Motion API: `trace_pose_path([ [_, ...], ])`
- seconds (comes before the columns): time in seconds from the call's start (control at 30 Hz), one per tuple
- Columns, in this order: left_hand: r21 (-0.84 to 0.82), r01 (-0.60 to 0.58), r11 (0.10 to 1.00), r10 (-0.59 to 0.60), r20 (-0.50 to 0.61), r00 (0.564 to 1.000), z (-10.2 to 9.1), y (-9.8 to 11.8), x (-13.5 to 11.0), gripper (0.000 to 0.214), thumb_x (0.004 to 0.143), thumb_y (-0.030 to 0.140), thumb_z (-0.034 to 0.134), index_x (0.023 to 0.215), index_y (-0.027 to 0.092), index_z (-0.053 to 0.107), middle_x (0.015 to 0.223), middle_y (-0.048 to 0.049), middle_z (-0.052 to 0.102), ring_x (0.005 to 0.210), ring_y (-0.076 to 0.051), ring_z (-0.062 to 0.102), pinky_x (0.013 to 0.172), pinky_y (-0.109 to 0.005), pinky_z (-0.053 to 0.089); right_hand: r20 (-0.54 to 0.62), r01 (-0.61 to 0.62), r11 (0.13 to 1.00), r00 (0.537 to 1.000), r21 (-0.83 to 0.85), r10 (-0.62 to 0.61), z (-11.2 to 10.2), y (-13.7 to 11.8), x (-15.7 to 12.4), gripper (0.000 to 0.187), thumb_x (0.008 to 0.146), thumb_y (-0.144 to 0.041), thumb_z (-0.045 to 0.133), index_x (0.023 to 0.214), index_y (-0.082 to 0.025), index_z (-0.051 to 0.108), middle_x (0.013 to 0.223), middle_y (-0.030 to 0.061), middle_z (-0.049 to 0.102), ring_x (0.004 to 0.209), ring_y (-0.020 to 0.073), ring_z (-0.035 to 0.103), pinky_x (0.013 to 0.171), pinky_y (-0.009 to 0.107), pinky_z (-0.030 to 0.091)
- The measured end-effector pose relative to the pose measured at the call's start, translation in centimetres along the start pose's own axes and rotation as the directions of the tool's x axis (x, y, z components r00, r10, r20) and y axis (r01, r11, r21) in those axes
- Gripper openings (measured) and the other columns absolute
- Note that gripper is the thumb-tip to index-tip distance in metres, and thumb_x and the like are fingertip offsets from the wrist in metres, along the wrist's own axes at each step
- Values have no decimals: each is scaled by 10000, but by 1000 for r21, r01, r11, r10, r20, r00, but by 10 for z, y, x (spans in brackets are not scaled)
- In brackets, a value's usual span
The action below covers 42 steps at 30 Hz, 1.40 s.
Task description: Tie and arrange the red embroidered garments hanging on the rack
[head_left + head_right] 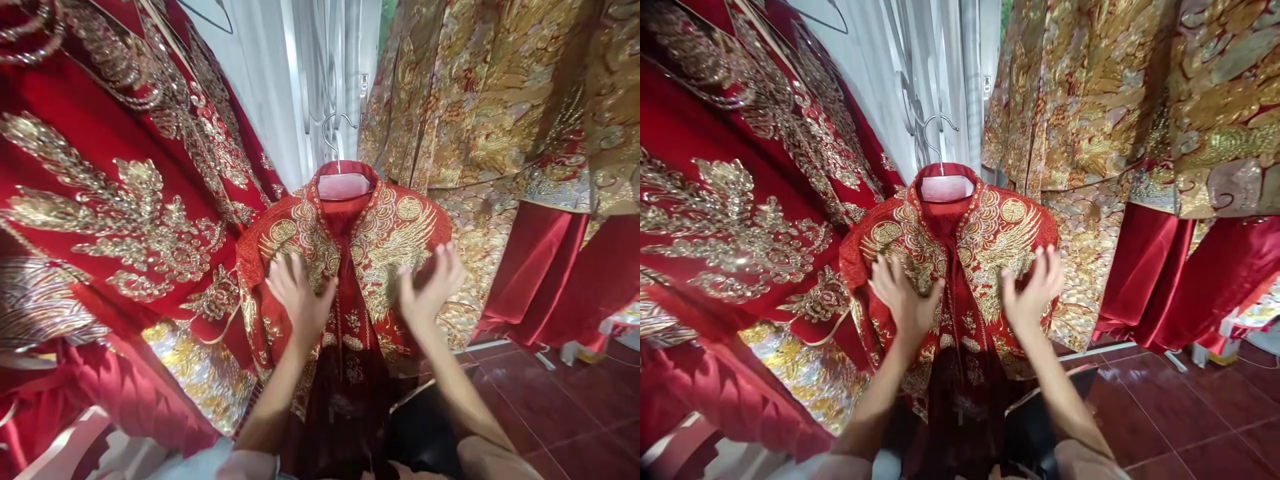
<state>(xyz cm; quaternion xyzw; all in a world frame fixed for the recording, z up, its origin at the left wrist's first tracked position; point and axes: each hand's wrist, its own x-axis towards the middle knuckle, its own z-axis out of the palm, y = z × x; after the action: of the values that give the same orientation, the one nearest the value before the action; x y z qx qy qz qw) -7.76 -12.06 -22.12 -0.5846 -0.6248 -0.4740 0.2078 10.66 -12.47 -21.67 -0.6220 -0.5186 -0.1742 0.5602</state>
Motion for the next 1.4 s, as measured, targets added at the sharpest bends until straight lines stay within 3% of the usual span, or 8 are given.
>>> trace_pose_path([
  [0.17, 63, 47, 997, -59, 192, 980, 30, -44, -99, 479, 869, 373, 506, 1305, 176, 498, 1368, -239, 402, 1297, -406, 366, 1006, -610, 363, 408, -81, 989, 904, -127, 126, 15, 23, -103, 630, 799, -390, 428, 1400, -218, 342, 1451, 206, 305, 1333, 415, 318, 969, 668, 310],
  [0.33, -91, 78, 993, -52, 262, 964, 6, -79, -104, 337, 900, 209, 381, 1170, 214, 584, 1096, -152, 623, 1070, -296, 575, 926, -461, 482, 478, -220, 975, 861, 44, 173, -6, 57, -89, 491, 809, -300, 331, 1276, -207, 447, 1162, 162, 592, 1056, 318, 598, 905, 495, 459],
  [0.47, -250, 209, 946, -132, 293, 947, -32, -57, -112, 318, 917, 222, 297, 1016, 210, 599, 709, -76, 644, 635, -221, 634, 590, -349, 534, 494, -357, 930, 826, 87, 271, -48, 20, -87, 278, 766, -308, 296, 786, -252, 567, 657, 93, 591, 640, 299, 591, 649, 454, 487],
  [0.6, -446, -39, 894, 124, 163, 979, -52, -20, -139, 312, 877, 246, 334, 893, 267, 645, 689, -81, 658, 628, -229, 643, 567, -354, 535, 531, -317, 920, 833, 229, 155, -67, -37, -114, 327, 771, -343, 245, 645, -274, 539, 523, 63, 520, 517, 259, 515, 532, 410, 456],
  [0.8, -281, 155, 947, 16, 525, 851, 19, -17, -127, 393, 844, 80, 295, 1033, 144, 634, 935, -156, 682, 858, -238, 656, 760, -353, 533, 643, -211, 966, 721, -150, 258, 10, -27, -114, 414, 777, -221, 291, 1020, -115, 609, 793, 180, 656, 725, 306, 617, 687, 424, 480],
  [0.97, -400, 273, 875, -39, 504, 863, 59, -47, -145, 298, 881, 185, 418, 1101, 138, 613, 1053, -157, 662, 1020, -246, 607, 943, -385, 448, 568, -191, 979, 814, 67, 120, 43, 10, -133, 332, 811, -186, 354, 1046, -111, 576, 999, 180, 626, 968, 279, 571, 885, 422, 438],
  [1.17, -328, 887, 325, -361, 824, 437, 42, -107, -221, 195, 755, 360, 622, 785, 168, 633, 829, -80, 662, 907, -240, 618, 903, -402, 446, 697, -790, 560, 548, 250, 462, 19, 63, -229, 202, 670, -333, 586, 813, -191, 572, 794, 50, 605, 794, 210, 576, 832, 406, 466],
  [1.4, -158, 984, -78, -370, 921, 119, 28, -166, -246, 377, 570, 302, 765, 882, 189, 585, 944, -52, 660, 862, -175, 635, 791, -313, 479, 697, -953, 190, 302, 235, 651, 8, 113, -241, 387, 592, -330, 640, 909, -254, 430, 900, -30, 588, 813, 118, 584, 685, 250, 469],
])
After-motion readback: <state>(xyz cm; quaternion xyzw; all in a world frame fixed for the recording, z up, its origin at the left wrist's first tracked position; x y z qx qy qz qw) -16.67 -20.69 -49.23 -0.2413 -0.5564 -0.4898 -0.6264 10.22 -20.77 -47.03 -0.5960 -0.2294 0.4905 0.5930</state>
